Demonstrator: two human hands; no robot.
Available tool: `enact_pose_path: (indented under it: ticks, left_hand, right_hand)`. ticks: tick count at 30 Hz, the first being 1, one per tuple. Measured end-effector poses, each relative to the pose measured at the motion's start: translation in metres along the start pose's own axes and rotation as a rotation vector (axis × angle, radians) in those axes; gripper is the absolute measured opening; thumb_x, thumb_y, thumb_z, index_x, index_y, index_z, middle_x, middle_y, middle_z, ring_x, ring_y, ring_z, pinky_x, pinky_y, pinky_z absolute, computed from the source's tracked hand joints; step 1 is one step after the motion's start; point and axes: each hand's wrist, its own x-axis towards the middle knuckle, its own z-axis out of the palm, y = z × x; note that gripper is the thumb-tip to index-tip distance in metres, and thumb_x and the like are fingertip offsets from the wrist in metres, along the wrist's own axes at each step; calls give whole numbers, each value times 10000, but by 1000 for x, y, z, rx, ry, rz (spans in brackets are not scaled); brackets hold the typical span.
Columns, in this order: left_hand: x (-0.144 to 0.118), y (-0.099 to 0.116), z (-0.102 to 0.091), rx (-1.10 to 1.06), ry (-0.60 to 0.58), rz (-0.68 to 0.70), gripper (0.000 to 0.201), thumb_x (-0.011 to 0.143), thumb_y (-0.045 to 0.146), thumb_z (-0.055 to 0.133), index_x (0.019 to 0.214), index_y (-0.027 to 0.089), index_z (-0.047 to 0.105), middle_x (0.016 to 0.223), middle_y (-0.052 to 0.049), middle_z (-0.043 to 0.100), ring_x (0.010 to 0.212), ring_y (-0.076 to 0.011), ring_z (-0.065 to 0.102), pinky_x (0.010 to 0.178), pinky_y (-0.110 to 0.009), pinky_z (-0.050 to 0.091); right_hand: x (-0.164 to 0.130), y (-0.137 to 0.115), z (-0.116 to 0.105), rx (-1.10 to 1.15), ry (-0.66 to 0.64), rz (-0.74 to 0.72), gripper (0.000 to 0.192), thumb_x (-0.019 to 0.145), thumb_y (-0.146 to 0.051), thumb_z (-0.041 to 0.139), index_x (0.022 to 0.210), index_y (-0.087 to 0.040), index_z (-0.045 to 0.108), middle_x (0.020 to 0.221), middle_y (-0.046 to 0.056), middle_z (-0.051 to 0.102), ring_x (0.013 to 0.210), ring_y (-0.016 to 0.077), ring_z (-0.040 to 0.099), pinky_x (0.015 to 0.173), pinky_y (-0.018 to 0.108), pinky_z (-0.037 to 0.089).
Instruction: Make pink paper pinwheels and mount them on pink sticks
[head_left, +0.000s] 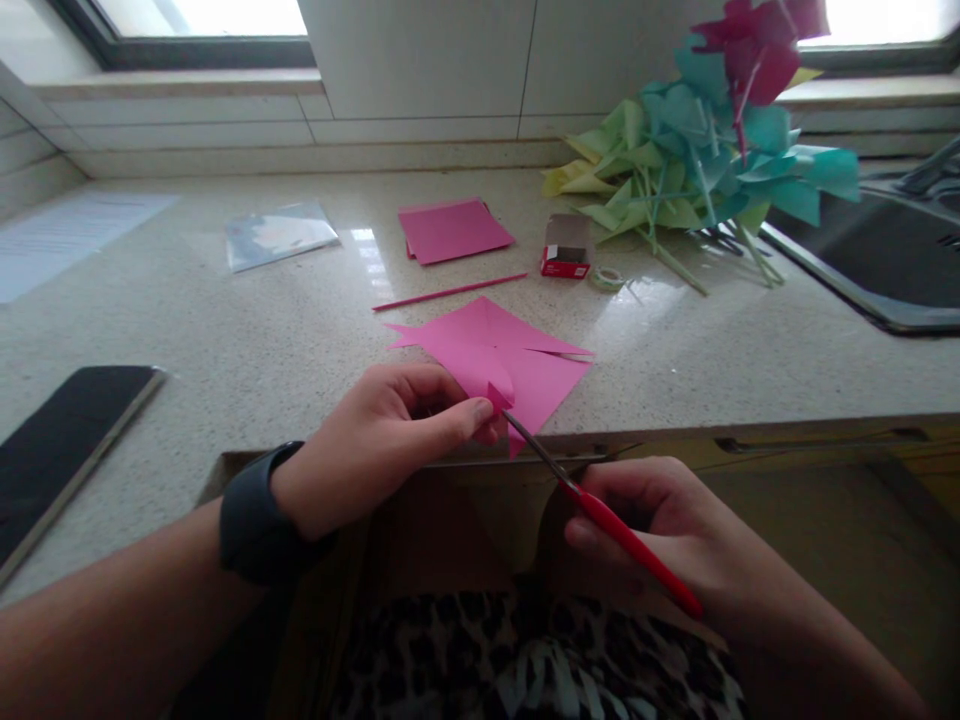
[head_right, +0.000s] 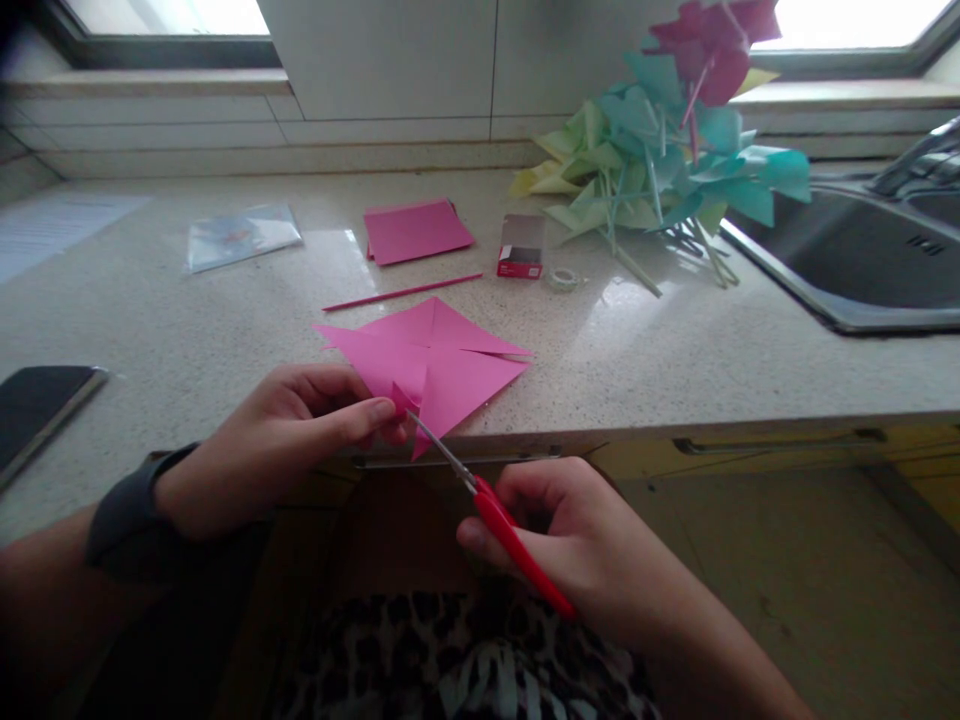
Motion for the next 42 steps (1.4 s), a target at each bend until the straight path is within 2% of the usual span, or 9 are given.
enact_pose_path:
  ticks: [8,22,32,42]
  left_hand:
    - [0,-1,0,8,12,-10,204,873,370,719,873,173,771,851,-39,791,771,-165,711,681,-232,534]
    - [1,-1,1,-81,-1,-29,147,872,322,724,852,185,776,842,-15,799,769,-146,722,669,-203,542]
    - [-1,-2,0,-21,7,-34,202,854,377,730,852,181,779,841,-34,795,753,-167,707,655,-233,528]
    - [0,-2,0,-30,11,-30,205,855,373,732,853,172,770,848,-37,789,774,-170,702,678,-243,526]
  right_hand:
    - [0,-1,0,-7,5,-20,364,775,-441,791,663,-174,570,619,-37,443,563,94,342,487,240,235]
    - [-1,2,0,2,20,-17,325,773,-397,789,665,-175,577,626,-31,459,565,97,353,488,242,243]
    - [0,1,1,-5,27,-9,383,756,-460,803,657,-176,567,604,-42,443,549,90,344,470,236,240]
    - [2,5,-2,-58,22,-39,333,791,-456,771,687,-181,615,631,-22,463,563,106,358,482,255,251]
